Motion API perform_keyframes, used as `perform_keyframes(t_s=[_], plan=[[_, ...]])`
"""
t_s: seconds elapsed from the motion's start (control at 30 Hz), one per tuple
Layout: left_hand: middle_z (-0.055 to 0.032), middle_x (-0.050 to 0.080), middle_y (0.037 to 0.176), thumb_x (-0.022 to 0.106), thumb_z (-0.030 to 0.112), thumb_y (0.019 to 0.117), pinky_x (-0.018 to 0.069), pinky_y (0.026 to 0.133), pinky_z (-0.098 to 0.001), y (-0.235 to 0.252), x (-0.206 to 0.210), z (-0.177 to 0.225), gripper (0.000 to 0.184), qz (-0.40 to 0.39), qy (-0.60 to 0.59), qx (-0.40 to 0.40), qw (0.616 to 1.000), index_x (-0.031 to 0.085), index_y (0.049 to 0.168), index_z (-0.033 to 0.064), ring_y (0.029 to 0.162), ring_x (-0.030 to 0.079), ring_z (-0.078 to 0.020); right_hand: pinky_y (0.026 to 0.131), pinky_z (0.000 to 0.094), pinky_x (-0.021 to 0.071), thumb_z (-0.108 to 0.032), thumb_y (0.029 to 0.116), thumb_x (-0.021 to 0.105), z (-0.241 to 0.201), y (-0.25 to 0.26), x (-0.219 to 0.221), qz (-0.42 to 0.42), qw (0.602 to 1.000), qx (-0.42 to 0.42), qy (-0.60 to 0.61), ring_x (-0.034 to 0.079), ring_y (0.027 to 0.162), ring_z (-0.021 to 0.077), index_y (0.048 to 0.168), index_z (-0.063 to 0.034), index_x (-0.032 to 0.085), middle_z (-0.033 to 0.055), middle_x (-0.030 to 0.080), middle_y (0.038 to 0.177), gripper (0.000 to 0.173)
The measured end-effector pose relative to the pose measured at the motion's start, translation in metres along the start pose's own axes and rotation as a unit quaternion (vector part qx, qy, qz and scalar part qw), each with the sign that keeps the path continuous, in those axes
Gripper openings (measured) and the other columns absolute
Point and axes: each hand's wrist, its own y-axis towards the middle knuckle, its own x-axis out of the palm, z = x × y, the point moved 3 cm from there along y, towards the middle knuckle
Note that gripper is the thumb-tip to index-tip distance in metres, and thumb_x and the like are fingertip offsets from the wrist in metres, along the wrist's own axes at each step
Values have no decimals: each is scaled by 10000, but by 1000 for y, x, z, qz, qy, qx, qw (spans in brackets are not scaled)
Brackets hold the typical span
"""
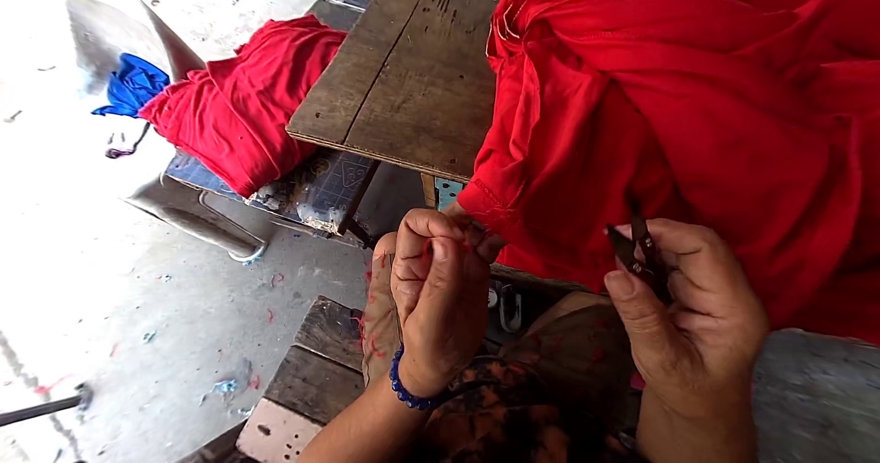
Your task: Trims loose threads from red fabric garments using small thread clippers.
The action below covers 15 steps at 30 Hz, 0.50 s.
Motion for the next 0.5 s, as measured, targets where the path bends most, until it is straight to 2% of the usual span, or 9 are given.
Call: perform_keyframes(t_s=[0.07,0.13,0.2,0.27,0.3,0.33,0.4,0.5], plan=[[-12,680,1020,601,328,1029,564,907,-337,-1,1,1,163,1,-30,8,1000,652,1062,177,990,674,-136,731,65,474,-248,1033,626,-2,0,-1,-2,1000,-7,-7,554,836,-97,1131,-77,622,-97,609,934,197],[11,669,1081,670,362,985,572,911,-313,-1,2,1,201,-4,-14,16,1000,611,1114,220,1017,671,-121,735,81,509,-252,1044,615,-2,-1,2,-8,1000,0,0,594,835,-87,1118,-70,624,-91,638,923,197],[16,668,1164,758,233,932,582,911,-289,0,2,1,361,-9,33,20,999,559,1232,235,1037,677,-104,740,91,524,-238,1043,617,0,-2,5,-13,1000,10,14,608,836,-79,1130,-59,628,-87,655,926,199],[-5,693,1197,794,61,871,601,904,-288,4,4,-1,533,-2,84,19,996,553,1332,177,1032,701,-108,745,87,519,-215,1031,634,2,-3,9,-16,1000,10,24,600,838,-81,1120,-52,634,-87,655,932,185],[-21,698,1199,790,9,856,607,891,-286,5,4,-2,556,8,104,17,994,583,1356,135,1019,706,-112,746,83,513,-212,1029,635,3,-3,10,-18,999,10,26,593,841,-85,1116,-54,633,-89,650,933,180],[-45,707,1208,779,-29,853,614,875,-290,6,4,-3,536,20,120,16,992,620,1350,97,1011,717,-120,748,81,510,-211,1029,636,3,-3,11,-20,999,9,27,590,843,-88,1117,-55,633,-89,647,935,179],[-64,698,1208,754,-49,870,616,865,-296,7,2,-5,409,39,148,19,988,699,1260,62,1020,708,-126,750,76,501,-215,1031,633,3,-3,11,-26,999,11,28,578,842,-94,1128,-51,629,-84,639,935,191],[-61,706,1169,734,13,916,605,883,-297,8,0,-4,198,44,170,35,984,767,1103,69,1063,689,-134,723,63,474,-216,1031,633,2,-3,9,-29,999,10,17,547,804,-100,1126,-35,620,-75,618,900,205]])
